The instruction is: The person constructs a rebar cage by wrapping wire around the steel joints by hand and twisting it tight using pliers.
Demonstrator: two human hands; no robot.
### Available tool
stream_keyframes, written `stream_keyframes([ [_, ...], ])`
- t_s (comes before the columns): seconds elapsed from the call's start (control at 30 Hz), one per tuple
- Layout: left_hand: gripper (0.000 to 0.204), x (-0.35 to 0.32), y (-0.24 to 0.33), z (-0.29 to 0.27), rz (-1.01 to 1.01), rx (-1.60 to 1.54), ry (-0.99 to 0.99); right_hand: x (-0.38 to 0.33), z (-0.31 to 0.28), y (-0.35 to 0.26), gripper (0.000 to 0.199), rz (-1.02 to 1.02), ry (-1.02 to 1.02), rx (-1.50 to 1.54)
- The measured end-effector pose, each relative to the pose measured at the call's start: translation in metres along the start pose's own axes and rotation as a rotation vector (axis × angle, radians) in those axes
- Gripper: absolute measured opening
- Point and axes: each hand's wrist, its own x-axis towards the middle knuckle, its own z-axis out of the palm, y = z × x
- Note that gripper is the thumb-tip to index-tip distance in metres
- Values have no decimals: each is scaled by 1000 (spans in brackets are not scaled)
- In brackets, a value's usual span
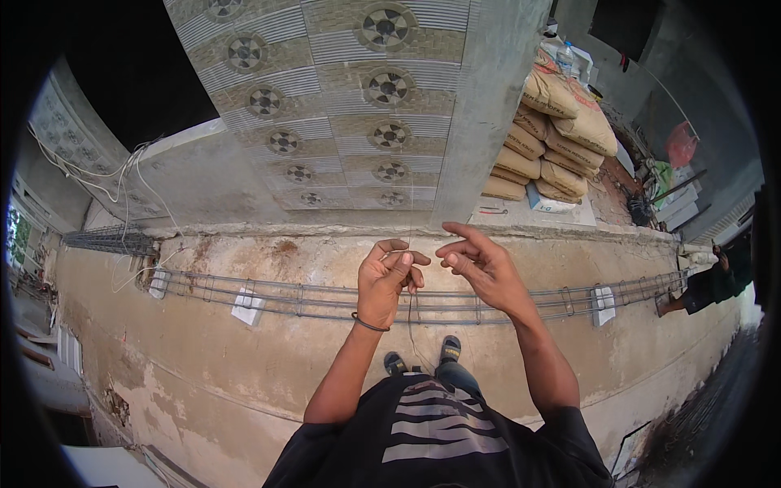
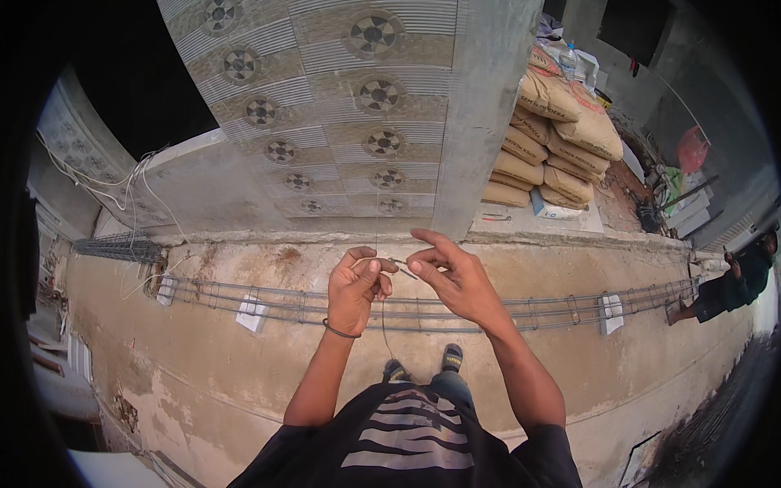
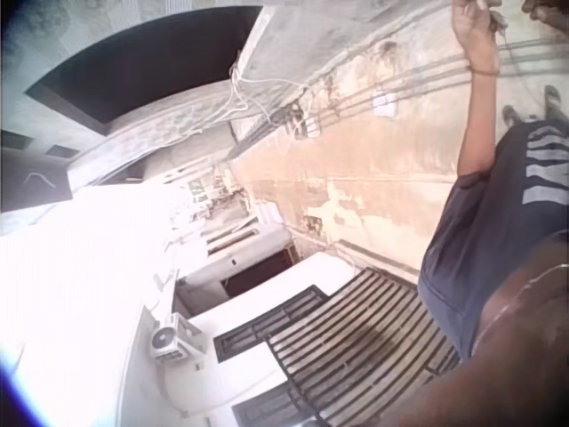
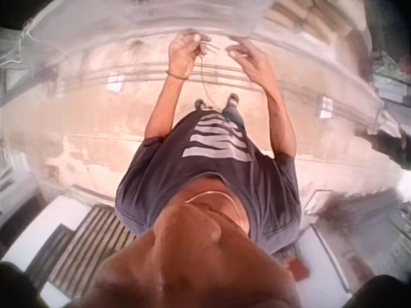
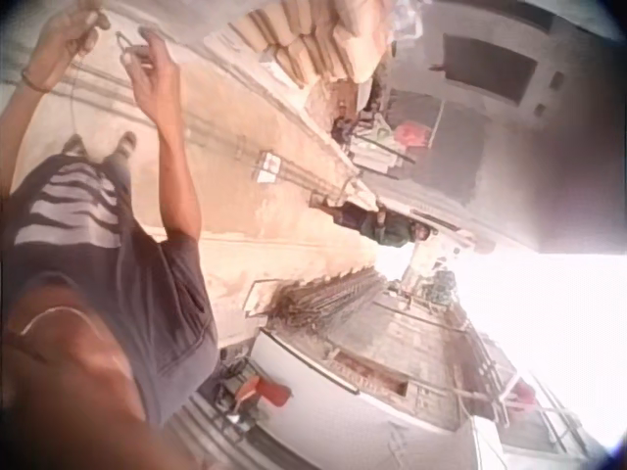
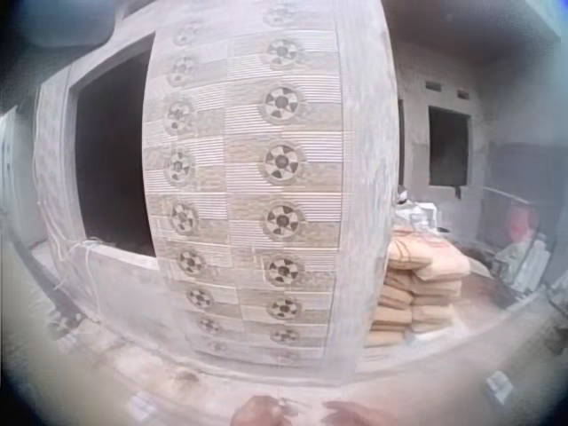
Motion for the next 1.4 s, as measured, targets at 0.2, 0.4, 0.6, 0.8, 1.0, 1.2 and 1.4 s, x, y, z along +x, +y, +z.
stream_keyframes([
  [0.2,17,4,-12,24,-20,115,-73,53,-2,-40,48,37,-128,-76],
  [0.4,24,-6,-13,13,-127,-111,-31,55,3,-24,33,-69,-3,37],
  [0.6,24,-13,-6,26,-176,26,83,55,5,-13,23,80,18,275],
  [0.8,24,-12,-13,23,93,243,26,55,-14,-16,11,87,3,454],
  [1.0,25,-8,3,31,138,291,-5,47,-17,-16,10,106,29,572],
  [1.2,23,-8,8,35,86,254,87,41,-10,-28,39,83,165,598],
  [1.4,20,-8,17,37,3,250,72,43,-10,-28,51,64,218,643],
])
